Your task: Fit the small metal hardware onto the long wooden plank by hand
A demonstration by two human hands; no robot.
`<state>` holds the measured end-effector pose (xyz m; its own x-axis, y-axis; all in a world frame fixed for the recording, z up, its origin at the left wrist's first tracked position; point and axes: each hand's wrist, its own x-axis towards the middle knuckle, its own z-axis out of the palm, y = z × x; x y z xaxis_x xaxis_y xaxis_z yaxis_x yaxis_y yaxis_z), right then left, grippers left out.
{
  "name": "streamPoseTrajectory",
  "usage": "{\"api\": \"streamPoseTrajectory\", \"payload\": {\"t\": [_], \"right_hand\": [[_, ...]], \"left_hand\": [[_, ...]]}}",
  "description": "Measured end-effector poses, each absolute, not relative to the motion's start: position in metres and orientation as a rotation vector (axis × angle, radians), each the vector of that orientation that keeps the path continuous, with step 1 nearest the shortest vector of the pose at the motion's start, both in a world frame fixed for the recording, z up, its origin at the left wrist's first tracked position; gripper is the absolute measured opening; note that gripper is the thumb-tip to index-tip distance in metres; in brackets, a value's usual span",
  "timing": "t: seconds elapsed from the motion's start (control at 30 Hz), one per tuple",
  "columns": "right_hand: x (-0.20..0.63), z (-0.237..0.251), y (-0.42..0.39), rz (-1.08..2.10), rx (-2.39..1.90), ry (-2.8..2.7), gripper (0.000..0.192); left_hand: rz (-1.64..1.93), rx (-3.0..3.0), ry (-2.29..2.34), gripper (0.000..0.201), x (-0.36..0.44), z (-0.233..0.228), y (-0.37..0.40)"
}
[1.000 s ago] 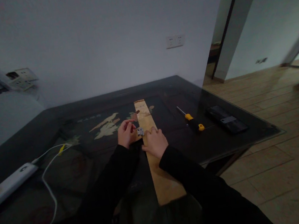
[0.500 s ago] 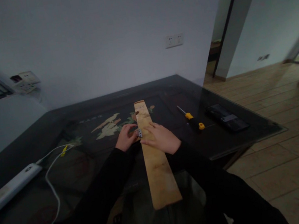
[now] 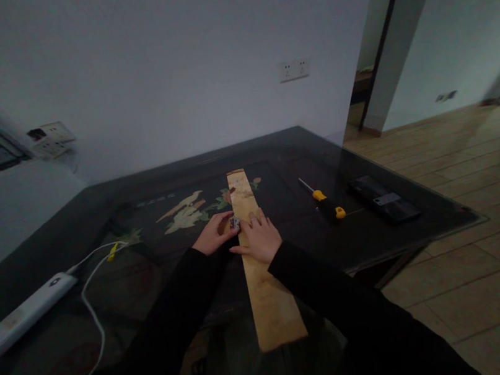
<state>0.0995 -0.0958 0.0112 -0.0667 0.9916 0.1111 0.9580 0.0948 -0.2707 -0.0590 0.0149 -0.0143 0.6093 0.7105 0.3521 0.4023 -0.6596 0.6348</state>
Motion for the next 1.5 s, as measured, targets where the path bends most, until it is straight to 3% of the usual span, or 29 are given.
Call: {"api": "streamPoseTrajectory", "payload": {"t": [0.17,0.37,0.6,0.7,1.03,1.27,1.5], "right_hand": [[0.098,0.009,-0.097,0.168,-1.946,-2.103,0.071],[0.116,0.022,-0.092,0.228,-1.870,-2.165,0.071],[0.132,0.043,-0.042,0.237,-1.654,-1.945,0.028],[0.128,0.034,-0.032,0.271,-1.635,-1.906,0.022],[0.134,0.024,-0.036,0.462,-1.445,-2.092,0.028],[0.136,0.018,-0.036,0.382,-1.431,-2.171,0.051],[0.133,0.013,-0.035,0.281,-1.438,-2.194,0.045]], "left_hand": [[0.758,2.372,0.817,0.062,-0.061,-0.013,0.015],[0.753,2.443,0.815,0.065,-0.060,-0.016,0.018],[0.803,2.452,0.830,0.058,-0.059,-0.006,0.011],[0.801,2.480,0.841,0.055,-0.060,-0.003,0.009],[0.733,2.544,0.829,0.050,-0.062,0.001,0.012],[0.718,2.577,0.894,0.056,-0.062,-0.002,0.013],[0.749,2.570,0.886,0.053,-0.062,-0.005,0.015]]}}
